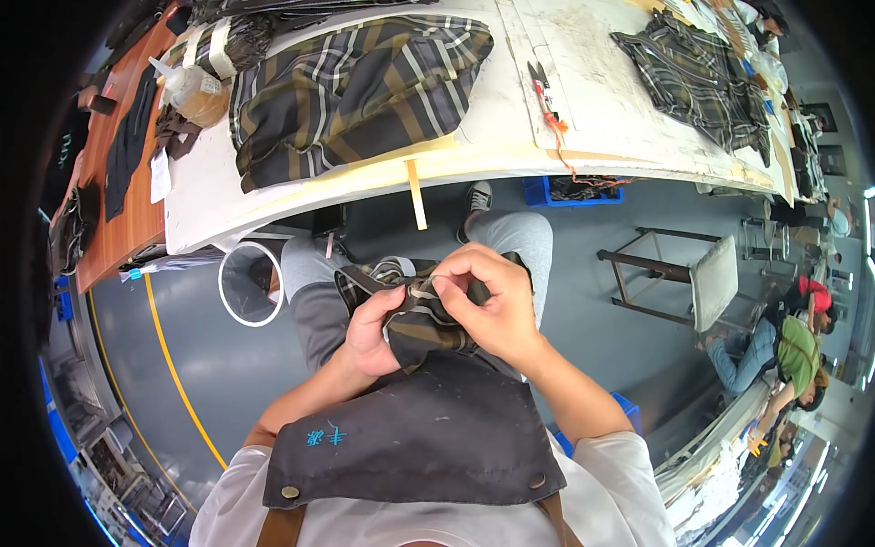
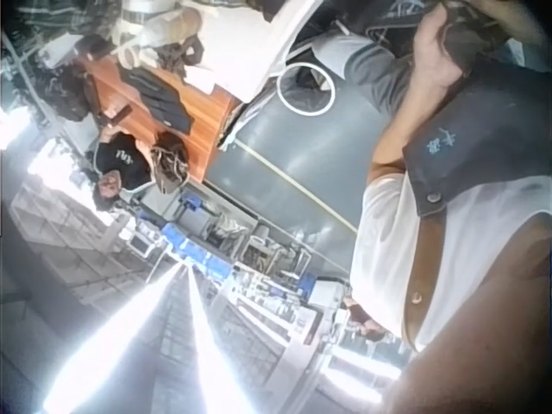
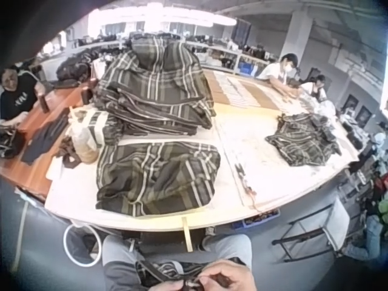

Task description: Inspecting and assembling fabric components by hand in a textile workshop.

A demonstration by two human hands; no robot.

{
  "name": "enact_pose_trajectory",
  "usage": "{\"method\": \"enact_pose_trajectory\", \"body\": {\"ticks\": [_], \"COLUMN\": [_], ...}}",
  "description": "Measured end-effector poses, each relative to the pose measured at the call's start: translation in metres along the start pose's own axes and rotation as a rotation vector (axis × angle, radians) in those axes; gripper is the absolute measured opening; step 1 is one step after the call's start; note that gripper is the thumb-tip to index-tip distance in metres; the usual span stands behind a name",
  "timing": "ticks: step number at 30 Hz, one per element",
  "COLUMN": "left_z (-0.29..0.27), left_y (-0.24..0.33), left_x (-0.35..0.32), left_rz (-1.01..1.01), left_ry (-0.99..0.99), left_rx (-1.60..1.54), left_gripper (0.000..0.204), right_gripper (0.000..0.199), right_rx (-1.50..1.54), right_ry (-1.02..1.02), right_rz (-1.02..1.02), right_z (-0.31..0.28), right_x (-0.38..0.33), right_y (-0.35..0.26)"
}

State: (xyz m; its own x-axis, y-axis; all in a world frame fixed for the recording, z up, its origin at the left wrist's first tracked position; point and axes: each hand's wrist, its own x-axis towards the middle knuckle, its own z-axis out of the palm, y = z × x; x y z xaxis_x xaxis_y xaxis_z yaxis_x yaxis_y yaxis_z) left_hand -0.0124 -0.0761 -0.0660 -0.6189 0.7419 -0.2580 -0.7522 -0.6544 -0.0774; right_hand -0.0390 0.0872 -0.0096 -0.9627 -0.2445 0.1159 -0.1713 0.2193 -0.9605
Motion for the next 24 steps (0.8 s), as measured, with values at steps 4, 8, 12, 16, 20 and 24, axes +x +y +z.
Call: {"method": "enact_pose_trajectory", "body": {"ticks": [4, 8, 12, 16, 20, 24], "left_z": [-0.009, -0.003, -0.002, -0.004, -0.003, 0.003], "left_y": [0.005, 0.014, 0.018, 0.019, 0.024, 0.025], "left_x": [0.006, 0.012, 0.019, 0.027, 0.029, 0.033], "left_rz": [0.025, 0.013, 0.08, 0.145, 0.128, 0.115], "left_ry": [-0.056, 0.02, 0.132, 0.214, 0.176, 0.232], "left_rx": [-0.105, -0.13, -0.193, -0.222, -0.261, -0.236], "left_gripper": [0.039, 0.034, 0.027, 0.023, 0.023, 0.023], "right_gripper": [0.01, 0.005, 0.003, 0.005, 0.005, 0.005], "right_rx": [0.079, 0.09, 0.242, 0.252, 0.268, 0.26], "right_ry": [-0.012, 0.106, 0.192, 0.238, 0.273, 0.306], "right_rz": [0.136, 0.177, 0.417, 0.542, 0.513, 0.517], "right_z": [0.006, 0.014, 0.02, 0.024, 0.025, 0.026], "right_x": [0.006, 0.009, 0.014, 0.021, 0.022, 0.024], "right_y": [0.01, 0.028, 0.034, 0.037, 0.039, 0.031]}}
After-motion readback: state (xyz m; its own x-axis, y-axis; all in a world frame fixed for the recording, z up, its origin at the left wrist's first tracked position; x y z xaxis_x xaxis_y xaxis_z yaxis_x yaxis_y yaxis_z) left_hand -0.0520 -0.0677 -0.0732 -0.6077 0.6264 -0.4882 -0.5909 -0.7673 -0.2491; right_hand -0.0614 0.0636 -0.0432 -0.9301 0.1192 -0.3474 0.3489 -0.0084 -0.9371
